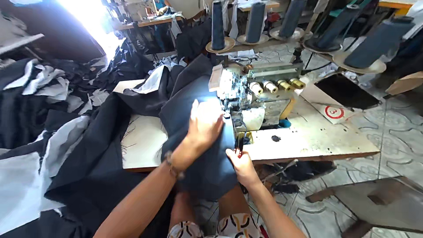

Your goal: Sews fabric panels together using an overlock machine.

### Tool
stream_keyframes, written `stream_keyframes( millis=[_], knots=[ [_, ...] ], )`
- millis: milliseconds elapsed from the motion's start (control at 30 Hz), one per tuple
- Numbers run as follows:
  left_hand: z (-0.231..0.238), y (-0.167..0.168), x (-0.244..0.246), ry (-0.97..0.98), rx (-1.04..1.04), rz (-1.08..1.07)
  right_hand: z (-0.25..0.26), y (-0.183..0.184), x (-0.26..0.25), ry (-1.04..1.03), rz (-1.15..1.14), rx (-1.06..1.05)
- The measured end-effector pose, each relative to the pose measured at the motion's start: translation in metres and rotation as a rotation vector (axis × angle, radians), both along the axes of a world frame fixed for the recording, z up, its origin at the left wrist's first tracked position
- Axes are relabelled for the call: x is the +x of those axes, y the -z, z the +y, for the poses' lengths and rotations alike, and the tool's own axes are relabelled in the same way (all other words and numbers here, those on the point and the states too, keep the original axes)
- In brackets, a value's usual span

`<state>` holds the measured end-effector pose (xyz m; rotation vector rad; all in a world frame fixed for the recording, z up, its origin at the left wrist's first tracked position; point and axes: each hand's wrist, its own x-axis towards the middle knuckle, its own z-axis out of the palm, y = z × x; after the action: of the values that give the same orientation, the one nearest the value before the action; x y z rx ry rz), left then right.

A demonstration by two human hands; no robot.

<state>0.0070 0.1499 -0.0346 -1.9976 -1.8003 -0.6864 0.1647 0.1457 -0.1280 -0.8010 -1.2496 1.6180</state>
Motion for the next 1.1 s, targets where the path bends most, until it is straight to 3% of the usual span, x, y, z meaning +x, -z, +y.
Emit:
stream_keyframes(
  millis=[100,200,333,667,900,1000,1100],
  knots=[
    [-0.078,0.063,0.026,0.179,-0.043,-0.048,-0.026,0.018,0.018,-0.025,-0.078,0.046],
    [-0.140,0.117,0.034,0.228,-0.067,-0.063,-0.057,0.035,0.037,-0.091,-0.114,-0.048],
    [-0.169,0.147,0.043,0.212,-0.018,-0.062,-0.081,0.041,0.052,-0.103,-0.121,-0.106],
    [-0.160,0.117,0.057,0.325,0.066,-0.207,-0.084,0.028,0.069,-0.163,-0.016,-0.139],
    [-0.156,0.106,0.049,0.390,0.028,-0.037,-0.083,0.028,0.071,-0.200,-0.073,-0.022],
    [-0.132,0.078,0.043,0.388,-0.087,-0.044,-0.073,0.031,0.070,-0.216,-0.101,0.017],
    [-0.084,0.041,0.022,0.237,-0.106,-0.045,-0.054,0.020,0.061,-0.204,-0.131,0.059]
  ],
)
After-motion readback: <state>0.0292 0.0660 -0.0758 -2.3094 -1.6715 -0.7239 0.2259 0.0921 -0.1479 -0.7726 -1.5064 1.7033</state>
